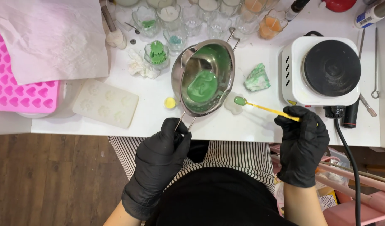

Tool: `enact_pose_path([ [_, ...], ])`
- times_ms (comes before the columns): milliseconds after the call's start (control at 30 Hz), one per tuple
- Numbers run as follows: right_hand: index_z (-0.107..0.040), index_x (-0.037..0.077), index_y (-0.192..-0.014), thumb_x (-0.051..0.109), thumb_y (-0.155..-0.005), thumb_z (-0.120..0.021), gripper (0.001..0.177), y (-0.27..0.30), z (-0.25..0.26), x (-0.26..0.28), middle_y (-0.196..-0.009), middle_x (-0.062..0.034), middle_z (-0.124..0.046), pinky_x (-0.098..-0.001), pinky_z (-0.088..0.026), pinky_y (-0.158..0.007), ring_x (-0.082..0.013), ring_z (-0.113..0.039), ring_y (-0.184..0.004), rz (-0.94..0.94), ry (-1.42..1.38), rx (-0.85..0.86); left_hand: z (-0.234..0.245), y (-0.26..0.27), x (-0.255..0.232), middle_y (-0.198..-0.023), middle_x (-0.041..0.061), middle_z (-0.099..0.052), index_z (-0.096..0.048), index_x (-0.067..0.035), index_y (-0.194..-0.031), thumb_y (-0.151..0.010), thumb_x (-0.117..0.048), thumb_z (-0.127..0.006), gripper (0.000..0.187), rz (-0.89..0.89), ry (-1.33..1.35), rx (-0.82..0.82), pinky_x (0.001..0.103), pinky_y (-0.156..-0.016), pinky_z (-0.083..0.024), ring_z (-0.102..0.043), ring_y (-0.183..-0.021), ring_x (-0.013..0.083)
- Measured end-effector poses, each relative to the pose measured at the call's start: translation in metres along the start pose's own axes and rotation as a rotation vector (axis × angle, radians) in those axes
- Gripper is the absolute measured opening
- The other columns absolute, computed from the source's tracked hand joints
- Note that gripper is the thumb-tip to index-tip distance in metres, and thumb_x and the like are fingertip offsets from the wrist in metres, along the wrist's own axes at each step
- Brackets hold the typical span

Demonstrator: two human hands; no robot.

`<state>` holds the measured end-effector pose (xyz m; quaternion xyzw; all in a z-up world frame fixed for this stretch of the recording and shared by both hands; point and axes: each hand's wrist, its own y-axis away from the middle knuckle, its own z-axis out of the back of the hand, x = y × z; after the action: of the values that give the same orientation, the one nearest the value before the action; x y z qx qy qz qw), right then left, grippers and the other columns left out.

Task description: Mixing green colored wax and pouring it into small silicone molds to create candle decorations.

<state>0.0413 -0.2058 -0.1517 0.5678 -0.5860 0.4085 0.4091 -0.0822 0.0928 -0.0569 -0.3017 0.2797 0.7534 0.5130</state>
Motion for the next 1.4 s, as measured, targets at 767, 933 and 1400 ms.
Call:
enact_pose_path([
  [767,-0.062,-0.004,-0.126,0.022,-0.117,-0.057,0.028,-0.009,-0.053,0.006,-0.121,-0.0185,-0.069,-0.0443,-0.062,-0.094,-0.029,-0.071,-0.105,0.085,0.009,0.033,-0.01,0.006,-0.002,-0.067,0.006,-0.07,-0.057,-0.01,-0.103,-0.09,-0.014,-0.071,0.02,-0.066,0.045,-0.005,0.039,-0.05,-0.054,-0.072,-0.058,0.0275],
  [933,-0.06,-0.004,-0.126,0.021,-0.117,-0.055,0.027,-0.007,-0.064,-0.009,-0.117,-0.0184,-0.068,-0.0466,-0.064,-0.094,-0.0282,-0.07,-0.109,0.151,0.087,0.116,-0.008,0.008,-0.006,-0.066,0.006,-0.07,-0.058,-0.01,-0.107,-0.09,-0.017,-0.071,0.022,-0.118,0.008,0.008,0.041,-0.048,-0.052,-0.07,-0.055,0.0287],
  [1400,-0.067,-0.002,-0.118,0.019,-0.112,-0.058,0.024,-0.013,-0.001,-0.003,-0.114,-0.0157,-0.07,-0.0407,-0.061,-0.092,-0.0262,-0.071,-0.098,-0.196,-0.12,-0.106,-0.013,0.005,0.001,-0.066,0.006,-0.07,-0.058,-0.01,-0.105,-0.091,-0.017,-0.071,0.02,-0.125,-0.052,-0.027,0.04,-0.048,-0.052,-0.07,-0.055,0.0273],
])
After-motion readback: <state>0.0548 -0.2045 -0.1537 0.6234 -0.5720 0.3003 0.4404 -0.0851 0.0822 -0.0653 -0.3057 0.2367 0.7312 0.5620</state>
